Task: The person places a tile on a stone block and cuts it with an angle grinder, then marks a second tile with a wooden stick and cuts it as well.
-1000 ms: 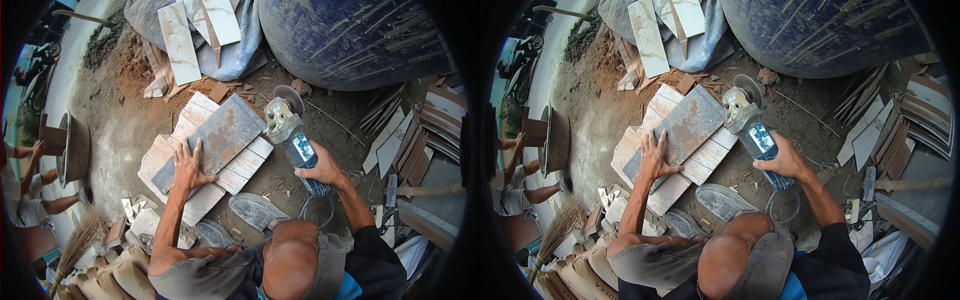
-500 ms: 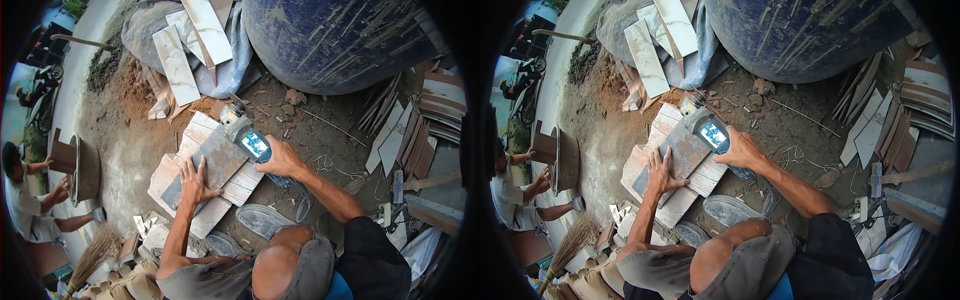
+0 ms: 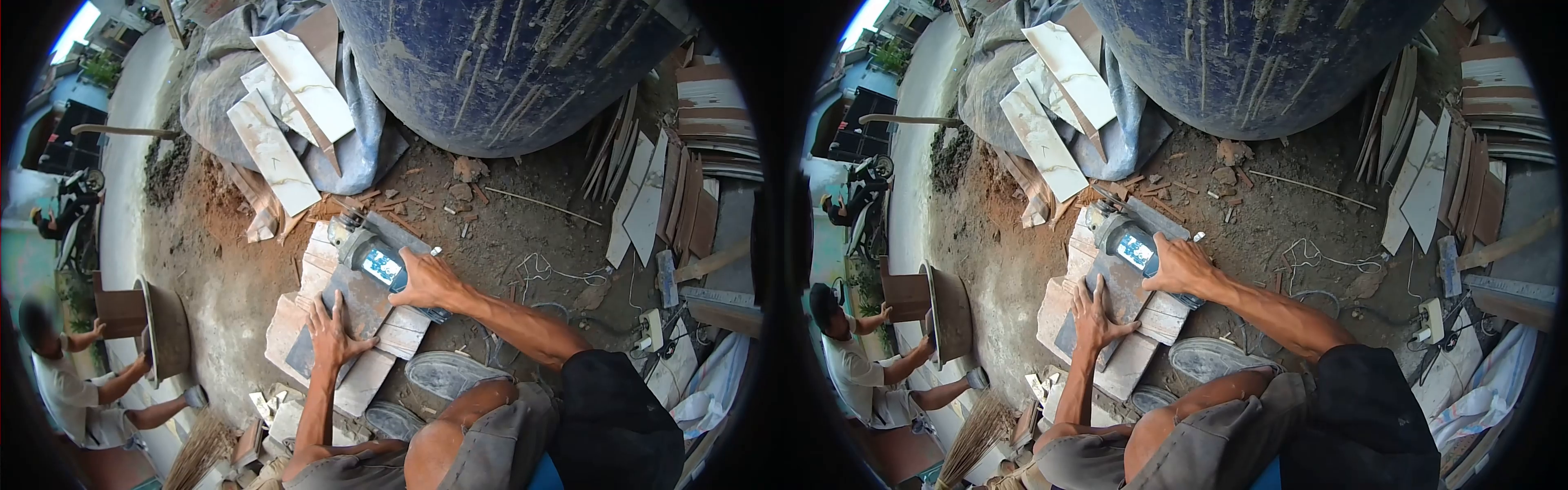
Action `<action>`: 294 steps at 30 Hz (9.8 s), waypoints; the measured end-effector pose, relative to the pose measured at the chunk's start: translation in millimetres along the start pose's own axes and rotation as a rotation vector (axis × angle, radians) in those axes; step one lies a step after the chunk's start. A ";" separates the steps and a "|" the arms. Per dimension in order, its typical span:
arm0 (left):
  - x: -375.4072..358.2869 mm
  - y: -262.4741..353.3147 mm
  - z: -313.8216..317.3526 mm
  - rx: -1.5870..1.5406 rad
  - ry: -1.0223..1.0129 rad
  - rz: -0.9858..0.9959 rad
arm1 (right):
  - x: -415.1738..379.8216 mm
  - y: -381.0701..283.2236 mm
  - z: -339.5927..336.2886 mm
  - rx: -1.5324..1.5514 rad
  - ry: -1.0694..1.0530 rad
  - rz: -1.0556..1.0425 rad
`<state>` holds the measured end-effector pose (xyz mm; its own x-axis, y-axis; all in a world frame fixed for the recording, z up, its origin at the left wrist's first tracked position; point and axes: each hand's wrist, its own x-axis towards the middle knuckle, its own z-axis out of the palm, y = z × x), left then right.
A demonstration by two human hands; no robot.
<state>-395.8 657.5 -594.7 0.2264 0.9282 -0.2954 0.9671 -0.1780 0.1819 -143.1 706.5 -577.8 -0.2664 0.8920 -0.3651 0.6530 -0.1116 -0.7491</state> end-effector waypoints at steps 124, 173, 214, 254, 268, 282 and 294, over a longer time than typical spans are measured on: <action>-4.5 -11.1 -5.9 -0.079 0.022 -0.009 | -94.8 17.3 -45.6 0.143 0.031 0.017; -191.3 -194.5 23.0 -0.287 -0.119 -1.350 | -101.1 -4.5 -30.4 0.137 0.061 -0.040; 12.1 4.5 16.9 -0.127 0.153 0.031 | -6.1 -9.6 -12.1 0.016 0.034 0.020; 84.6 33.4 -7.0 -0.149 -0.288 -0.301 | 72.3 -23.2 -5.7 -0.055 -0.062 -0.026; 83.7 38.0 -14.2 -0.151 -0.310 -0.302 | 72.8 -21.3 -3.7 -0.066 -0.073 -0.013; 83.5 37.4 -11.8 -0.149 -0.302 -0.307 | 74.5 -20.9 -0.8 -0.069 -0.059 -0.029; 84.1 35.0 -5.4 -0.174 -0.247 -0.321 | 80.2 -23.9 1.1 -0.036 -0.070 0.017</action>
<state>-343.6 731.1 -608.2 -0.0413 0.8174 -0.5746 0.9638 0.1842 0.1927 -180.8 780.3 -589.7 -0.3036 0.8571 -0.4163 0.6828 -0.1090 -0.7224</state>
